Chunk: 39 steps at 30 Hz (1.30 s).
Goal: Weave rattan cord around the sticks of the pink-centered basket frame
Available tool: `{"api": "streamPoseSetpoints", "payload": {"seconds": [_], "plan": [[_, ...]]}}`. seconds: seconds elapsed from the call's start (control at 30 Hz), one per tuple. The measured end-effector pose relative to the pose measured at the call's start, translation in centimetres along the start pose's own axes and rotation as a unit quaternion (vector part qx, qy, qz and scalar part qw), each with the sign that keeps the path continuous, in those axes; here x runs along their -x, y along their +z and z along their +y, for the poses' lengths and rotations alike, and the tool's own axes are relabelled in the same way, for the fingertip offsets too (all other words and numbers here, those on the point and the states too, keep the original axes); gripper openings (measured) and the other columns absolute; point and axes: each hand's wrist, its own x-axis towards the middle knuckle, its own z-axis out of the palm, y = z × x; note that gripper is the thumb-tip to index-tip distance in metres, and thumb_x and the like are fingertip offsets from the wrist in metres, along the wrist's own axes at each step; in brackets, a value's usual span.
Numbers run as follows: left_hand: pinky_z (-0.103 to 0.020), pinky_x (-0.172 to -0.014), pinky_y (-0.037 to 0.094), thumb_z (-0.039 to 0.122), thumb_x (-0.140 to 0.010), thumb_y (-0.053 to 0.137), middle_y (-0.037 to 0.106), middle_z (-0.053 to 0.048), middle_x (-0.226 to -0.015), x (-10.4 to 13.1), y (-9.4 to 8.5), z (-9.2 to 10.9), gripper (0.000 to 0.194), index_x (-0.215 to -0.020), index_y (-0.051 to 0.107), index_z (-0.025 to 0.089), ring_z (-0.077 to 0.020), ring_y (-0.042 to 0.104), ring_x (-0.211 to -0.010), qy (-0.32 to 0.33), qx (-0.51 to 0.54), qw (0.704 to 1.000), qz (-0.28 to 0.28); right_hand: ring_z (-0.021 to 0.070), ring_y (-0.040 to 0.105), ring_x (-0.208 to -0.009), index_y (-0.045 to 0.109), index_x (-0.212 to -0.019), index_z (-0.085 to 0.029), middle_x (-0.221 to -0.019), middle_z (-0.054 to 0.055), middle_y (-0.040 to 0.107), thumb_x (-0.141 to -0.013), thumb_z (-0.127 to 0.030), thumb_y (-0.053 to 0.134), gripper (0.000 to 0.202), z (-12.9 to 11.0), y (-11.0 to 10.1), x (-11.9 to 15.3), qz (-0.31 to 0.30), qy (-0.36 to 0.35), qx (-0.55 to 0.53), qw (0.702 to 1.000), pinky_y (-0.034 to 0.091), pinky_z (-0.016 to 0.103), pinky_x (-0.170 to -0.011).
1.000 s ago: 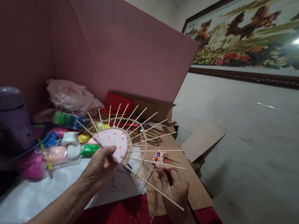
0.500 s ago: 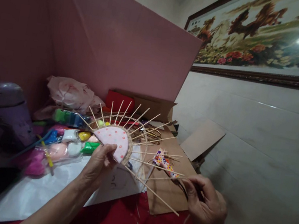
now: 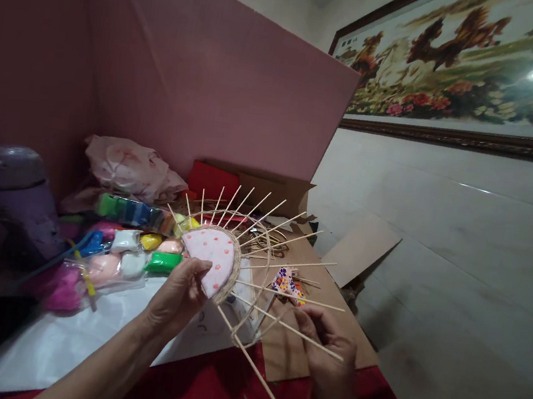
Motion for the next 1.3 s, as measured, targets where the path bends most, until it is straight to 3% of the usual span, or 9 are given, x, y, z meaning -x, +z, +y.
{"api": "streamPoseSetpoints", "payload": {"seconds": [0.2, 0.37, 0.43, 0.6, 0.8, 1.0, 1.3], "plan": [[-0.032, -0.069, 0.056, 0.002, -0.069, 0.051, 0.070, -0.010, -0.089, 0.2, -0.1, -0.5, 0.042, -0.110, 0.056, 0.010, -0.0197, 0.067, -0.076, -0.005, -0.008, 1.000, -0.014, 0.0108, 0.050, -0.054, 0.066, -0.076, -0.018, -0.065, 0.001, 0.059, -0.076, -0.039, 0.062, 0.020, -0.4, 3.3, -0.4, -0.048, 0.063, -0.135, 0.988, 0.039, 0.022, -0.050], [-0.031, -0.072, 0.055, 0.001, -0.069, 0.052, 0.070, -0.009, -0.089, 0.0, -0.3, -0.7, 0.042, -0.110, 0.056, 0.010, -0.0196, 0.066, -0.079, -0.002, -0.006, 1.000, -0.014, 0.0034, 0.025, -0.038, 0.065, -0.073, -0.018, -0.049, -0.006, 0.043, -0.070, -0.041, 0.069, 0.023, -1.4, 3.8, -0.6, -0.094, 0.149, -0.236, 0.956, 0.021, 0.017, -0.037], [-0.031, -0.071, 0.055, 0.001, -0.068, 0.053, 0.070, -0.009, -0.089, 0.0, -0.2, -0.6, 0.043, -0.110, 0.056, 0.010, -0.0196, 0.066, -0.079, -0.002, -0.004, 1.000, -0.017, 0.0032, 0.021, -0.038, 0.066, -0.071, -0.017, -0.046, -0.007, 0.040, -0.068, -0.042, 0.070, 0.026, -1.6, 3.7, -0.7, -0.105, 0.167, -0.245, 0.949, 0.017, 0.018, -0.036], [-0.027, -0.069, 0.054, 0.002, -0.067, 0.053, 0.069, -0.007, -0.084, 0.1, -0.1, -0.5, 0.041, -0.107, 0.057, 0.010, -0.0162, 0.066, -0.072, -0.012, -0.004, 1.000, -0.015, 0.0051, 0.031, -0.042, 0.068, -0.070, -0.017, -0.056, -0.002, 0.052, -0.063, -0.039, 0.074, 0.024, -0.8, 3.5, -0.8, -0.083, 0.142, -0.220, 0.962, 0.022, 0.019, -0.037], [-0.027, -0.058, 0.054, 0.005, -0.065, 0.056, 0.067, -0.004, -0.077, -0.1, -0.5, -0.7, 0.039, -0.103, 0.058, 0.011, -0.0147, 0.062, -0.061, -0.015, -0.022, 0.999, -0.022, 0.0032, 0.029, -0.040, 0.062, -0.067, -0.017, -0.051, -0.006, 0.045, -0.064, -0.036, 0.074, 0.022, -1.0, 3.3, -0.3, -0.122, 0.154, -0.284, 0.939, 0.024, 0.016, -0.037], [-0.026, -0.059, 0.053, 0.006, -0.065, 0.056, 0.067, -0.004, -0.076, -0.2, -0.7, -0.8, 0.030, -0.095, 0.058, 0.010, -0.0136, 0.061, -0.061, -0.019, -0.029, 0.999, -0.024, 0.0075, 0.045, -0.051, 0.068, -0.066, -0.019, -0.058, -0.002, 0.057, -0.061, -0.032, 0.076, 0.016, -1.5, 3.4, 0.0, -0.099, 0.131, -0.281, 0.945, 0.038, 0.019, -0.050], [-0.029, -0.068, 0.054, 0.004, -0.065, 0.056, 0.068, -0.006, -0.084, -0.3, -0.9, -1.2, 0.033, -0.098, 0.056, 0.011, -0.0151, 0.063, -0.067, -0.010, -0.031, 0.999, -0.034, 0.0029, 0.028, -0.044, 0.062, -0.060, -0.015, -0.050, -0.006, 0.044, -0.063, -0.030, 0.076, 0.020, -2.4, 4.1, 0.1, -0.087, 0.135, -0.295, 0.942, 0.028, 0.015, -0.042]]}}
